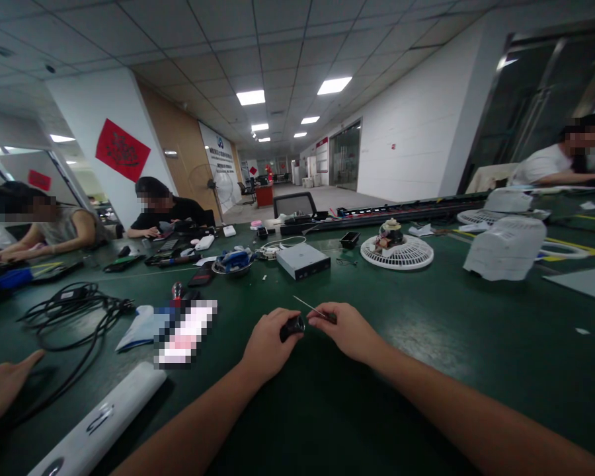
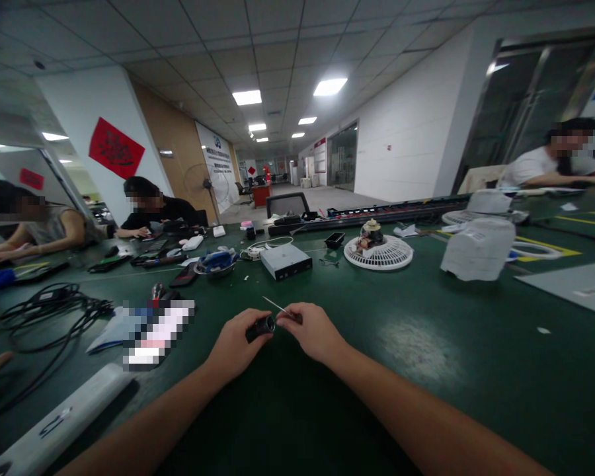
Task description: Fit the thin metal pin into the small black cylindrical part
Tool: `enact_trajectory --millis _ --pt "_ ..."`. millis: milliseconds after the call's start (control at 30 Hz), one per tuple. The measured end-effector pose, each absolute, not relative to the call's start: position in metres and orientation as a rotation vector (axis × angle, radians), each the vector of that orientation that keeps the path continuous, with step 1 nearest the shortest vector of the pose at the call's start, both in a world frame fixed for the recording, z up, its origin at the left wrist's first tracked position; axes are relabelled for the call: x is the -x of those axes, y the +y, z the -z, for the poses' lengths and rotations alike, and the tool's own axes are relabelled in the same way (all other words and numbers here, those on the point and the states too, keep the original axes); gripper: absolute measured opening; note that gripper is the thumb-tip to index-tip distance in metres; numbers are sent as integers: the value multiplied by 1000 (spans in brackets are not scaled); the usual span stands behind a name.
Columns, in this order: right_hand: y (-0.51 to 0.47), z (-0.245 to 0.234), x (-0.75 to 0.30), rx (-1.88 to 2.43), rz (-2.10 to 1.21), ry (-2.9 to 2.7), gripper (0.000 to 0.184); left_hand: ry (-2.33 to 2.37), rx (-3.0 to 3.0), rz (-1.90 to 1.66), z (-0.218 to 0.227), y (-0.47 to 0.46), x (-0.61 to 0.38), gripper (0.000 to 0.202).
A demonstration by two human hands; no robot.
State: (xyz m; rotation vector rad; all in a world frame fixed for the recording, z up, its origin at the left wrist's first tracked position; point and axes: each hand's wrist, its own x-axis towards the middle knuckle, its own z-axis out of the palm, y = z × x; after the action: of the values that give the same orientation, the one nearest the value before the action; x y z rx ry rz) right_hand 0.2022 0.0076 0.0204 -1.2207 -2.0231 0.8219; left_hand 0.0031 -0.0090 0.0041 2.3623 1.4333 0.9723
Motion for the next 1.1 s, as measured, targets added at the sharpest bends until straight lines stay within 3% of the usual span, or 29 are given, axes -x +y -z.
enact_trajectory --millis 133,533,833,967,1100 --pt "4 -21 -199 1156 -930 -1951 14 1341 -2453 -919 -8 -15 -6 37" --pt "8 -22 -207 1067 -639 -2072 7 1169 -2530 -941 -11 -16 -4 37" --pt "2 -28 -207 1099 -554 -2178 20 1085 -2560 -1009 -10 -17 -3 37" --pt "5 -21 -203 1146 -713 -2117 28 1084 -2556 -1059 -9 -16 -3 36" --pt "9 -16 -202 1148 -1139 -1910 25 1044 -2594 -1116 -8 -15 -2 35"
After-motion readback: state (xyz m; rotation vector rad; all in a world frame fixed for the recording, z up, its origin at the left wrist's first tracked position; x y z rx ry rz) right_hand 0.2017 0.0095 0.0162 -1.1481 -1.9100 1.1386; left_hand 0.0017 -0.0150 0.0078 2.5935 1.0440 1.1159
